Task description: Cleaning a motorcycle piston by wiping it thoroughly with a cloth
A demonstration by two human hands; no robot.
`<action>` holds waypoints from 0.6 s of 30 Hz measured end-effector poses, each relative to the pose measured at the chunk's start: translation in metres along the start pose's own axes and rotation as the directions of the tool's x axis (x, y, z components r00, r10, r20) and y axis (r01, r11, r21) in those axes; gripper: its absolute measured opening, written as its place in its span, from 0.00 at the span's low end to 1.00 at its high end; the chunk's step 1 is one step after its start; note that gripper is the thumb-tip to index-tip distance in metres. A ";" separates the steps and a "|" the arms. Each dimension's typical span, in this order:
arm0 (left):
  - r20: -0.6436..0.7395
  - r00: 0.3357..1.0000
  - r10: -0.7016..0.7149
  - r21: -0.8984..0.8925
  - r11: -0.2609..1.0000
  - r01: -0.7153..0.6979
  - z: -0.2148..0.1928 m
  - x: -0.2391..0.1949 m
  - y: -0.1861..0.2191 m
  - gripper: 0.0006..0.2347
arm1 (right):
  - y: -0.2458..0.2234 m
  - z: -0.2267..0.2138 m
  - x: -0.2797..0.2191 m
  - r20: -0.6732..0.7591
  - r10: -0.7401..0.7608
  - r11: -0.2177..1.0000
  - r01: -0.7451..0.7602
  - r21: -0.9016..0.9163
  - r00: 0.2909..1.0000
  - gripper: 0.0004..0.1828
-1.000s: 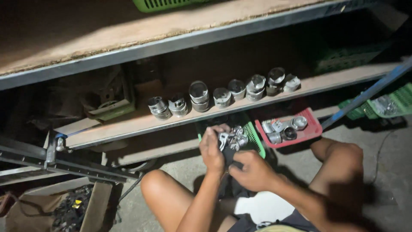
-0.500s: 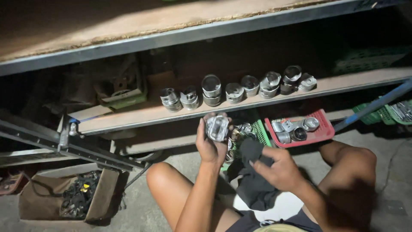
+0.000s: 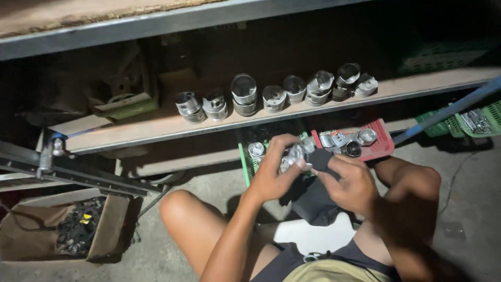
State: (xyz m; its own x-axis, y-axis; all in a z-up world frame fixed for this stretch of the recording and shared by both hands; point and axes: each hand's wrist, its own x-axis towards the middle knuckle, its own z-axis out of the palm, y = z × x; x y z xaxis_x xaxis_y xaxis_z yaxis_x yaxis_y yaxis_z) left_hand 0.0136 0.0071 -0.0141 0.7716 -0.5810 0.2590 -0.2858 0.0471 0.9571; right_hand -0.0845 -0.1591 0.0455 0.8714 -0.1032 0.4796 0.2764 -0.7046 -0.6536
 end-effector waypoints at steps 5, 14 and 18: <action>0.208 0.973 0.101 0.467 0.864 -0.189 0.008 -0.015 0.003 0.18 | 0.046 0.006 -0.034 0.111 0.052 0.982 -0.031 -0.186 0.992 0.07; 0.055 0.987 -0.152 0.515 0.851 0.102 0.004 -0.023 -0.052 0.10 | 0.016 -0.062 -0.015 -0.010 0.018 0.816 -0.020 -0.578 1.000 0.16; -0.092 0.964 -0.248 0.437 0.860 0.263 0.002 -0.013 -0.069 0.11 | 0.187 -0.158 -0.041 0.209 -0.032 0.865 0.132 -0.485 0.977 0.21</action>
State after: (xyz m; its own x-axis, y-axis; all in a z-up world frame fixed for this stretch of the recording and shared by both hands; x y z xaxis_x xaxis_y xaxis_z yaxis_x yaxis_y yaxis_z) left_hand 0.0220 0.0102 -0.0842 0.8672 -0.4973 0.0243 -0.2913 -0.4672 0.8348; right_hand -0.1324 -0.3970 -0.0037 0.9276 0.0685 0.3673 0.1576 -0.9631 -0.2182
